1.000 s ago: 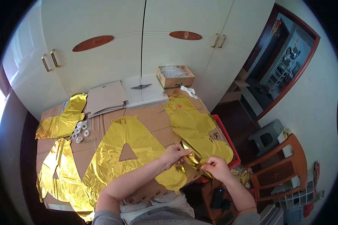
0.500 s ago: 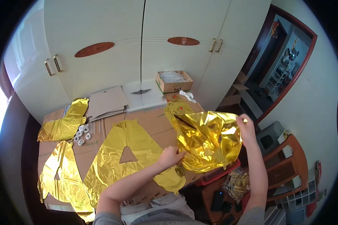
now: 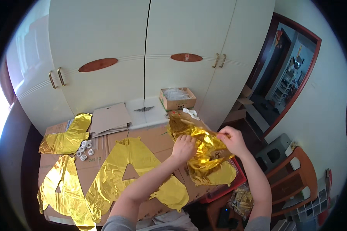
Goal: Folding foil balloons and placing them into plastic sleeves with cardboard inserts.
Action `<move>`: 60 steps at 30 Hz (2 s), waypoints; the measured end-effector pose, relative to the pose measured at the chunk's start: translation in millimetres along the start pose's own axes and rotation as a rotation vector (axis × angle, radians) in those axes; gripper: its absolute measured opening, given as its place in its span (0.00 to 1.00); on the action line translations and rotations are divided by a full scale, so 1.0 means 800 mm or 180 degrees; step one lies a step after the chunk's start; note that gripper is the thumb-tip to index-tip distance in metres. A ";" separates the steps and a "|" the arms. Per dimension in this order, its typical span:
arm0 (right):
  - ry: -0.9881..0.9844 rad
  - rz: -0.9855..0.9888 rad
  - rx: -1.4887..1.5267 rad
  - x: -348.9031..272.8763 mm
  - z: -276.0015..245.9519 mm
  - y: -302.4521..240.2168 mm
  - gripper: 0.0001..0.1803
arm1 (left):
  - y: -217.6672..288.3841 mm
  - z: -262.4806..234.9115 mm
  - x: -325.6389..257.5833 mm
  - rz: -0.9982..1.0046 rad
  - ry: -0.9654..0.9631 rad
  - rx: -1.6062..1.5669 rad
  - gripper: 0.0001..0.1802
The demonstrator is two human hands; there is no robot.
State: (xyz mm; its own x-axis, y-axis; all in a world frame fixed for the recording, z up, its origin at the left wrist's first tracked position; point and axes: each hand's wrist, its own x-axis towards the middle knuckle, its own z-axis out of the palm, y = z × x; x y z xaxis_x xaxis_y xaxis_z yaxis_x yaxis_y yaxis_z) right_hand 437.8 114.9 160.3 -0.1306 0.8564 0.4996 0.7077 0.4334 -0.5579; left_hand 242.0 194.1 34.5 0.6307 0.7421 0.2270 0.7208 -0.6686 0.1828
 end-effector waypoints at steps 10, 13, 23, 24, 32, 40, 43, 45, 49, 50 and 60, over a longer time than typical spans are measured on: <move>0.1347 0.1395 0.0294 0.028 -0.110 0.140 0.14 | -0.015 0.045 0.027 -0.0236 -0.0848 0.0179 0.53; 0.2054 0.1683 -0.0257 0.037 -0.205 0.197 0.18 | -0.022 0.075 0.039 -0.0146 -0.0699 0.0508 0.40; 0.2131 0.1212 -0.0233 0.028 -0.241 0.108 0.17 | -0.028 0.092 0.053 0.0839 -0.0655 -0.0073 0.28; 0.2008 0.1236 -0.0248 0.025 -0.232 0.101 0.17 | -0.032 0.095 0.054 0.0995 -0.0873 -0.0754 0.28; 0.1608 0.1319 -0.0051 0.002 -0.181 0.062 0.13 | 0.002 0.060 0.020 0.1476 -0.0771 0.0271 0.43; 0.1097 0.0305 -0.0561 0.022 -0.099 -0.060 0.08 | 0.004 0.072 0.023 0.1253 -0.0435 0.0089 0.43; 0.0571 -0.1697 -0.1599 0.020 -0.025 -0.122 0.02 | -0.026 0.065 0.010 0.0755 -0.0145 -0.1062 0.42; 0.0245 -0.2708 -0.2000 0.000 0.031 -0.149 0.07 | -0.059 0.059 -0.012 0.0113 -0.0257 -0.2786 0.42; -0.0079 -0.3347 -0.1713 -0.065 0.132 -0.189 0.08 | -0.093 -0.089 -0.106 -0.1710 -0.0955 -0.6659 0.43; -0.0162 -0.3480 -0.1574 -0.079 0.160 -0.197 0.09 | -0.118 -0.095 -0.134 -0.1670 -0.0775 -0.6373 0.44; -0.0705 -0.3053 -0.0596 -0.174 0.308 -0.236 0.07 | -0.194 -0.090 -0.296 -0.2055 0.0645 -0.2512 0.45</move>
State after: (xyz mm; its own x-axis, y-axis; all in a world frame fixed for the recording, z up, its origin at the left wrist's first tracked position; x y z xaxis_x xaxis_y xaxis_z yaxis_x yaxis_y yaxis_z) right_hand 151.5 -17.0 33.1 -0.8163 0.2092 0.5385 0.3309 0.9334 0.1390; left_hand -40.0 119.1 21.4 0.0788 0.9969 0.0065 0.4650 -0.0425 0.8843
